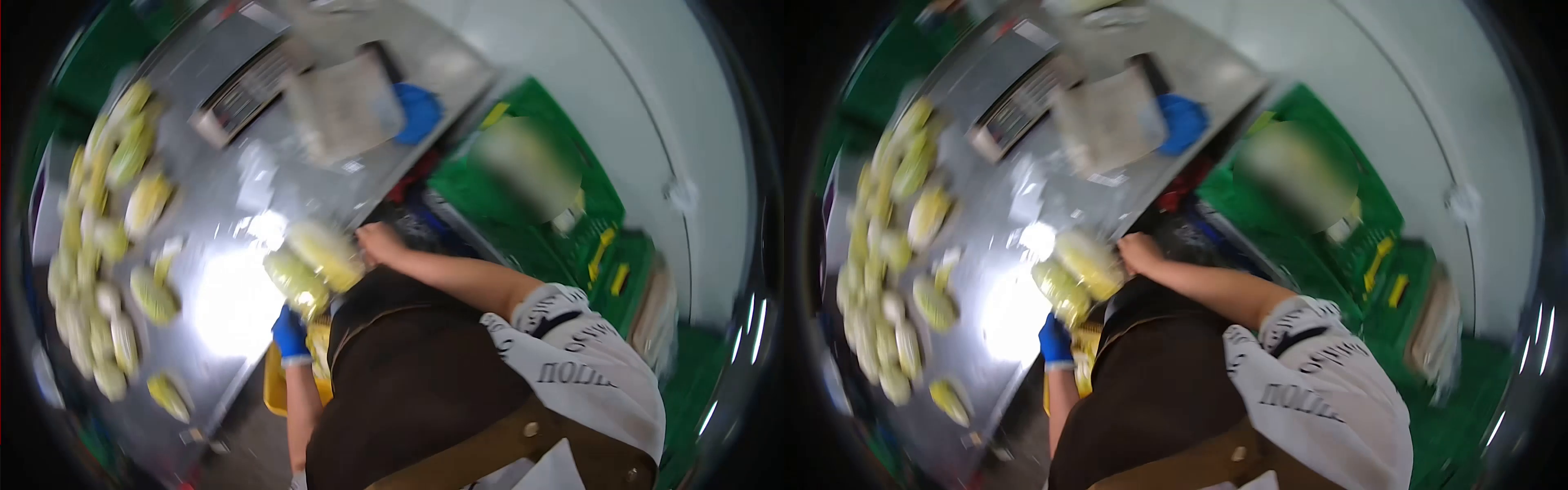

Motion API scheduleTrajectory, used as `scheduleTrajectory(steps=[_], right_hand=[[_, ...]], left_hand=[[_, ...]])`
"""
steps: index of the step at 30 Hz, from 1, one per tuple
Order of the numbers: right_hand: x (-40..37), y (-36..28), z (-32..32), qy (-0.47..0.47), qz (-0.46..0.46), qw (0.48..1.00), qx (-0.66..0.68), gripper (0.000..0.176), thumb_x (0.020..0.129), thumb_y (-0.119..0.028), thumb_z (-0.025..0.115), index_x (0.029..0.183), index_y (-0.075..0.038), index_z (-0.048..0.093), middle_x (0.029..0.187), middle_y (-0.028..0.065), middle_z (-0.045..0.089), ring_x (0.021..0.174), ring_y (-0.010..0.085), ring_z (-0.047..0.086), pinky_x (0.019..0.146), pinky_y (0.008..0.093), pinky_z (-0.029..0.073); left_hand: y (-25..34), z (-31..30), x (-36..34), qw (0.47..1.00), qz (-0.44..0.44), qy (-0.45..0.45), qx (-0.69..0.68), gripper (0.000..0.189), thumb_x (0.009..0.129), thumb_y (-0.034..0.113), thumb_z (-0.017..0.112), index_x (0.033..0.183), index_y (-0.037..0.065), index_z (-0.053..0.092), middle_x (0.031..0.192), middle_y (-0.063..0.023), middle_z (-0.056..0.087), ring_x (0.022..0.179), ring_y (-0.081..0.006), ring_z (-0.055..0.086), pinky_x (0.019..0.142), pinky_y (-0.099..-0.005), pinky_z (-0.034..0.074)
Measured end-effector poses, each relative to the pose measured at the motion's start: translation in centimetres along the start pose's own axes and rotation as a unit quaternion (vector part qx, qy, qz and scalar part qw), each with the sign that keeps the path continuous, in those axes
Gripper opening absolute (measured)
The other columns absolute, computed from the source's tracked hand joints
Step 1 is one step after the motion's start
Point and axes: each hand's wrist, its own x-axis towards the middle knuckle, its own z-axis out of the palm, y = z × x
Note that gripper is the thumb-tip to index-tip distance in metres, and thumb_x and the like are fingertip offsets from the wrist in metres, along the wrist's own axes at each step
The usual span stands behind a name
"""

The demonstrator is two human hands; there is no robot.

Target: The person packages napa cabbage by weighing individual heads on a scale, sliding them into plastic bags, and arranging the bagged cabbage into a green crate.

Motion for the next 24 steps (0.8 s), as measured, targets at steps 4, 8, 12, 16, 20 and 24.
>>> scheduleTrajectory(steps=[4, 8, 12, 16, 20, 24], right_hand=[[-5.3, -4.7, -1.6, 0.067, -0.400, 0.896, -0.180, 0.035, 0.081, -0.032, 0.057, 0.109, -0.010, 0.054, 0.119, 0.0186, 0.054, 0.110, 0.0358, 0.052, 0.077, 0.0430, 0.050], [-5.0, -3.0, 2.8, 0.113, -0.510, 0.758, -0.390, 0.055, 0.077, -0.033, 0.064, 0.127, -0.017, 0.047, 0.140, 0.0151, 0.035, 0.124, 0.0386, 0.039, 0.086, 0.0447, 0.048], [-3.4, -4.7, 3.1, 0.044, -0.465, 0.811, -0.351, 0.050, 0.074, -0.025, 0.062, 0.123, -0.021, 0.052, 0.138, 0.0128, 0.039, 0.119, 0.0366, 0.045, 0.076, 0.0403, 0.052], [-3.1, -10.3, -2.6, -0.036, -0.341, 0.915, -0.212, 0.042, 0.066, -0.023, 0.067, 0.108, -0.015, 0.063, 0.108, 0.0097, 0.061, 0.098, 0.0315, 0.059, 0.072, 0.0385, 0.051], [-3.8, -11.3, -10.9, 0.013, -0.313, 0.949, -0.028, 0.042, 0.063, -0.034, 0.074, 0.093, -0.005, 0.068, 0.074, 0.0117, 0.066, 0.072, 0.0265, 0.066, 0.065, 0.0377, 0.052], [-6.3, -7.4, -20.7, -0.071, -0.187, 0.922, 0.332, 0.048, 0.076, -0.039, 0.067, 0.104, 0.000, 0.063, 0.087, 0.0127, 0.066, 0.067, 0.0216, 0.066, 0.059, 0.0346, 0.053]], left_hand=[[3.4, -0.8, 0.3, 0.924, -0.269, 0.012, -0.271, 0.024, 0.090, 0.025, 0.055, 0.078, 0.007, 0.063, 0.057, 0.0045, 0.045, 0.046, -0.0047, 0.037, 0.043, -0.0226, 0.027], [-1.7, -2.2, 1.8, 0.964, 0.153, -0.018, 0.219, 0.015, 0.089, 0.022, 0.059, 0.093, 0.009, 0.064, 0.066, -0.0021, 0.055, 0.051, -0.0117, 0.046, 0.045, -0.0248, 0.036], [4.3, -1.8, 2.2, 0.975, 0.181, 0.127, -0.001, 0.032, 0.089, 0.014, 0.057, 0.119, 0.003, 0.058, 0.106, -0.0124, 0.058, 0.093, -0.0250, 0.057, 0.079, -0.0341, 0.047], [11.6, -4.8, 6.5, 0.961, 0.232, -0.149, -0.023, 0.049, 0.096, 0.030, 0.044, 0.133, -0.003, 0.044, 0.139, -0.0141, 0.042, 0.130, -0.0257, 0.037, 0.108, -0.0403, 0.030], [18.1, -4.6, 8.7, 0.848, -0.004, -0.402, -0.344, 0.061, 0.091, 0.029, 0.048, 0.142, 0.001, 0.029, 0.140, -0.0139, 0.039, 0.128, -0.0269, 0.038, 0.110, -0.0390, 0.027], [24.8, 5.7, 1.8, 0.927, 0.032, -0.346, -0.144, 0.077, 0.073, 0.024, 0.065, 0.140, 0.003, 0.031, 0.134, -0.0142, 0.045, 0.119, -0.0287, 0.047, 0.101, -0.0403, 0.039]])
